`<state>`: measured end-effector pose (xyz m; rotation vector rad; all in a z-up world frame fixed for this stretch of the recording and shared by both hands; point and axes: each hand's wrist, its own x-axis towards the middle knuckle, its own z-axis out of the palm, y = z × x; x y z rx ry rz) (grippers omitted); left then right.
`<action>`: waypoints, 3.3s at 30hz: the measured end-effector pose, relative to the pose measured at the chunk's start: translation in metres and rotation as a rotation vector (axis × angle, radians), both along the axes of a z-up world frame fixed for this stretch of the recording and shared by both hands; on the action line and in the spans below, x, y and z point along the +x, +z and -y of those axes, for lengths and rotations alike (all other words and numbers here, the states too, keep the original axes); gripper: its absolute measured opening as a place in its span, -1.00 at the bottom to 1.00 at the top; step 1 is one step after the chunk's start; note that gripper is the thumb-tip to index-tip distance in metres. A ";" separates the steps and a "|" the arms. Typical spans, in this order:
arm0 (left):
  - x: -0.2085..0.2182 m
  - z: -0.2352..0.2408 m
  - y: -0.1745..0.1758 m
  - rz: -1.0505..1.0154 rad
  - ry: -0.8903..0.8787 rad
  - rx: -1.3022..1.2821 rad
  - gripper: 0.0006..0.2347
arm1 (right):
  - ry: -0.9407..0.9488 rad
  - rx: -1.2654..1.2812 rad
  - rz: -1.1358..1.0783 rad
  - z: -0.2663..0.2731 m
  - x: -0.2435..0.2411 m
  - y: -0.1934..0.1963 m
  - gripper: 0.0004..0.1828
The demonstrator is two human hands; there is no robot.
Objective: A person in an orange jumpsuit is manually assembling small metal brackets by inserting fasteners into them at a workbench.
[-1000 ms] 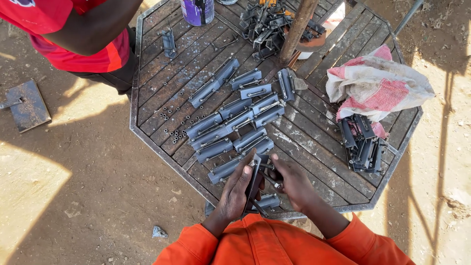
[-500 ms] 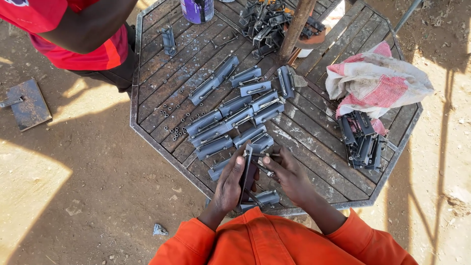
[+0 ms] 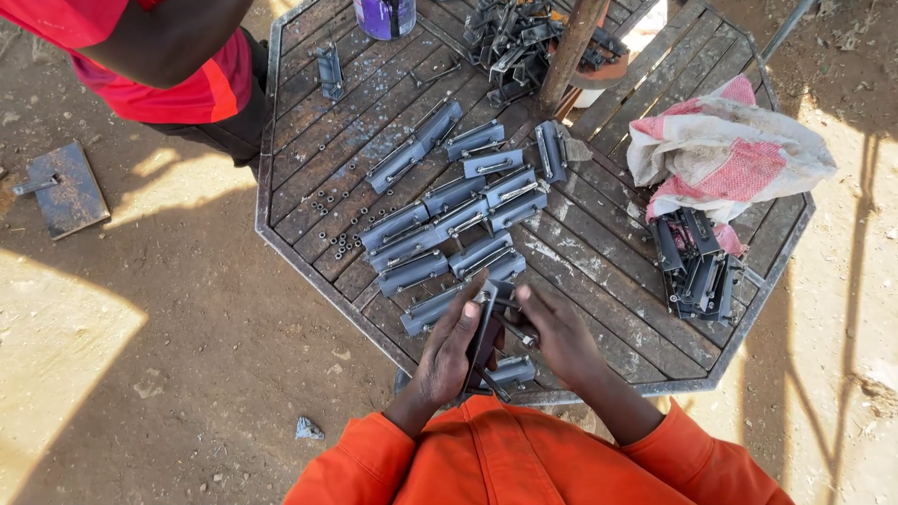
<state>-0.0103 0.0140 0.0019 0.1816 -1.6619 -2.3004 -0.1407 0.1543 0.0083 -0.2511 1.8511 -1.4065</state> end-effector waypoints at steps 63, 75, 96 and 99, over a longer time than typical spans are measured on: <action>0.000 -0.033 0.011 0.437 0.633 -0.020 -0.62 | 0.406 -0.062 -0.337 -0.032 0.010 0.035 -0.81; 0.005 -0.034 0.006 0.464 0.644 -0.057 -0.61 | 0.420 -0.055 -0.327 -0.029 0.015 0.027 -0.85; -0.002 -0.031 -0.015 0.396 0.685 -0.422 -0.64 | 0.348 -0.005 -0.200 -0.023 0.016 -0.001 -0.52; -0.001 -0.024 -0.004 0.408 0.660 -0.314 -0.62 | 0.487 0.009 -0.518 -0.028 0.013 0.002 -0.70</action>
